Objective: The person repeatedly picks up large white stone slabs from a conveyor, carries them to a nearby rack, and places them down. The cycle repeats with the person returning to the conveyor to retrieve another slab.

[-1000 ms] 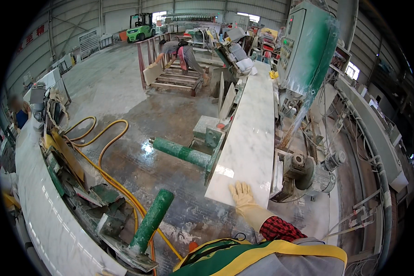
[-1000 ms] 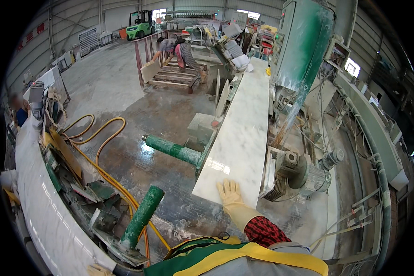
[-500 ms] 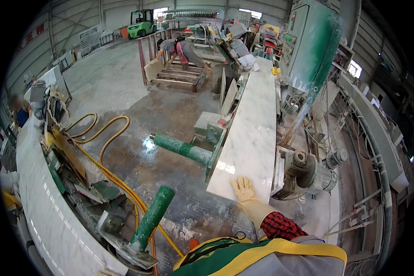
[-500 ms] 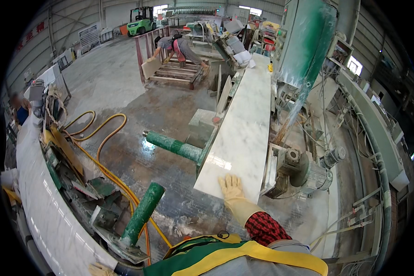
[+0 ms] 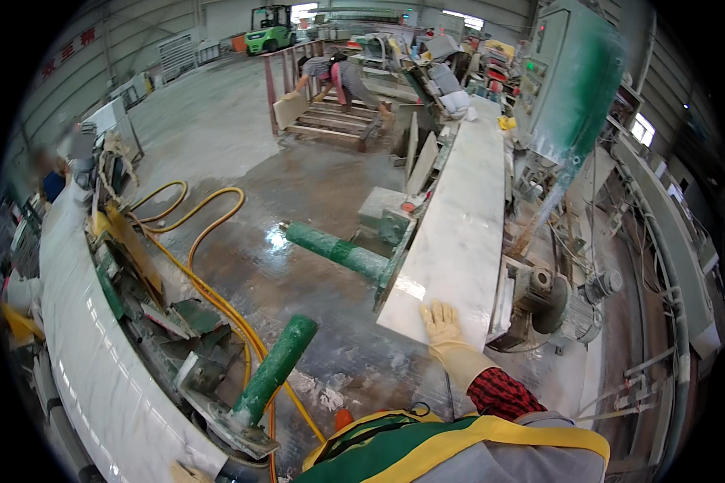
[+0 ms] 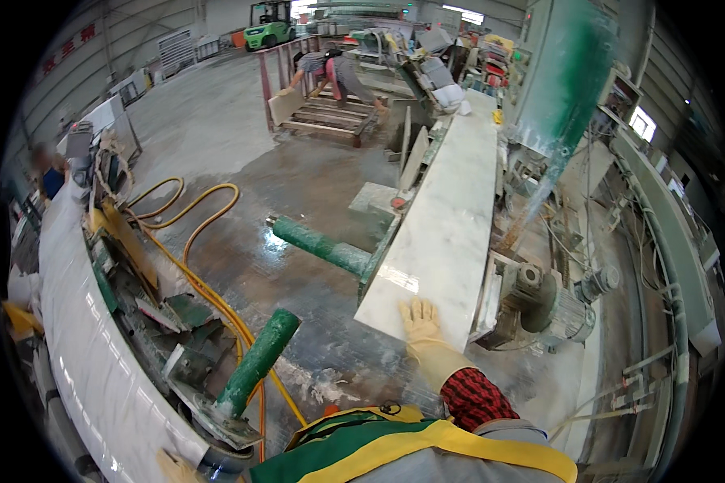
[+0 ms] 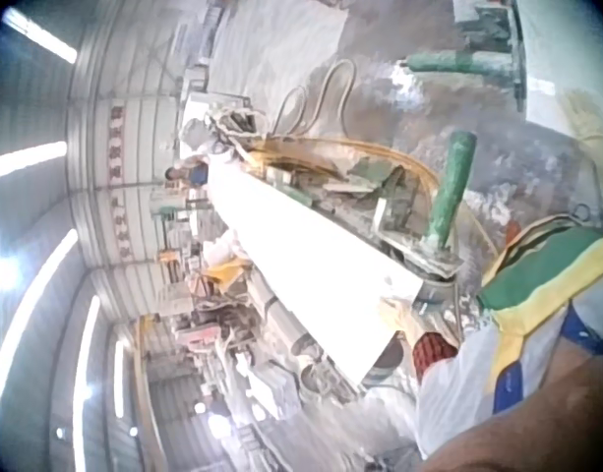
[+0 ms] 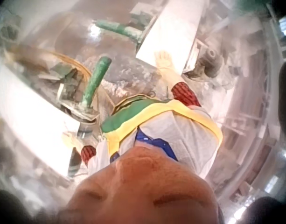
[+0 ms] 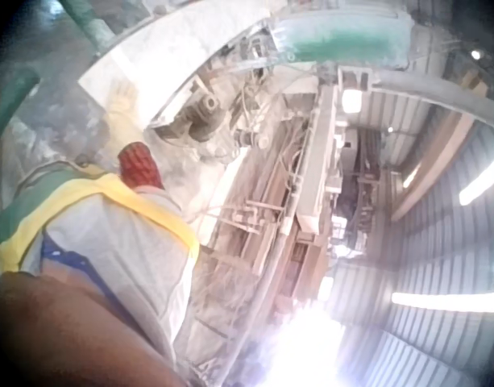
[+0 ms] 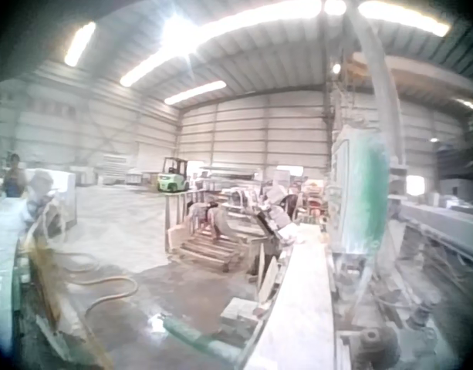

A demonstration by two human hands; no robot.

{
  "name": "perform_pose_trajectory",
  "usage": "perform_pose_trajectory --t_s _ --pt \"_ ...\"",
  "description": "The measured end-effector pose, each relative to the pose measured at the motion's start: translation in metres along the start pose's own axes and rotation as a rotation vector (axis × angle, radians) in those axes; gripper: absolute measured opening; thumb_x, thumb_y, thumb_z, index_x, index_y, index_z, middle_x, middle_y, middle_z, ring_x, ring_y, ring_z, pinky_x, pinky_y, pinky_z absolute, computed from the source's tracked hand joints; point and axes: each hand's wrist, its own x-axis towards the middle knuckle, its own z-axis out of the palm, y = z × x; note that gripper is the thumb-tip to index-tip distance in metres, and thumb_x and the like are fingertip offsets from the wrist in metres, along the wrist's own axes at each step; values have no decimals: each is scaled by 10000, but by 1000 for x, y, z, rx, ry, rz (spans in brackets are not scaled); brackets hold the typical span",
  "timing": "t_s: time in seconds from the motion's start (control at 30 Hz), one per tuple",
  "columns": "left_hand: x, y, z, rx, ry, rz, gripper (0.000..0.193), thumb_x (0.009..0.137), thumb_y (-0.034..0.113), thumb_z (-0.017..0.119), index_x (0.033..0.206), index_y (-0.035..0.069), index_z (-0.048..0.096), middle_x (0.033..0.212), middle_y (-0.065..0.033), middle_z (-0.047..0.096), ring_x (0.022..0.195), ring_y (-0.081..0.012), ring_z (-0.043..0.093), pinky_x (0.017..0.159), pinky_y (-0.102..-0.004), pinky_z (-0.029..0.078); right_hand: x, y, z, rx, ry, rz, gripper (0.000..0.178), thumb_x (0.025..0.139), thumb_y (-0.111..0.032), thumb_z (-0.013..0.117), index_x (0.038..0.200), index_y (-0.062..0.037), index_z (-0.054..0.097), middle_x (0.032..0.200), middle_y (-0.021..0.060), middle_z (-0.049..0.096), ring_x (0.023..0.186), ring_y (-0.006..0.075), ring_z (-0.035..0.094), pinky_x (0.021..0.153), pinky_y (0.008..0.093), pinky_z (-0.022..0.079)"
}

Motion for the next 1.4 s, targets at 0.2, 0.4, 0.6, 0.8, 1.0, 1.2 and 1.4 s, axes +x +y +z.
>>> perform_pose_trajectory --t_s 0.2,0.4,0.6,0.8,1.0,1.2,1.4 --pt "-22 -93 -2 -78 -674 -32 770 902 313 710 1563 91 384 1521 -267 455 1434 -401 417 1195 -493 342 0 -2 -14 8 -49 -2 993 813 -208 682 1643 -96 147 1663 253 206 1533 465 189 1261 570 78" --pt "-7 -44 -61 86 -823 -159 1100 766 422 836 1631 144 216 1591 -252 356 1451 -420 372 1175 -530 359 5 0 -14 47 44 -20 1082 690 -187 780 1605 -63 217 1621 254 251 1518 452 204 1258 545 121" --pt "-21 -17 -35 403 -409 -111 723 932 403 613 1572 181 361 1408 -204 526 1150 -367 568 913 -528 490 13 8 -6 -49 -18 -11 980 831 -246 666 1643 -106 136 1669 229 197 1540 443 162 1269 532 63" --pt "-27 -23 -16 508 -300 -203 549 1006 258 461 1544 170 405 1435 -143 547 1184 -321 582 916 -443 502 8 7 -22 50 13 0 967 774 -168 686 1610 -76 210 1626 237 251 1528 436 189 1274 517 95" --pt "-35 -33 14 527 -499 -342 651 1000 204 442 1616 240 235 1605 -89 397 1371 -292 481 1031 -435 463 12 9 -19 49 -46 16 949 857 -219 631 1648 -117 116 1684 211 172 1565 409 108 1277 507 32" --pt "-24 -21 -18 347 -658 -398 730 980 161 493 1635 207 176 1637 -160 322 1439 -354 394 1119 -494 386 -2 2 -50 175 -37 -25 952 876 -274 666 1637 -76 130 1683 209 175 1565 403 112 1280 493 45" --pt "-39 -49 16 258 -568 -350 880 913 160 618 1647 191 132 1647 -205 273 1454 -401 357 1156 -505 356 -25 -23 -30 336 341 -183 720 933 -374 633 1517 -23 400 1588 243 374 1492 418 313 1254 513 195"
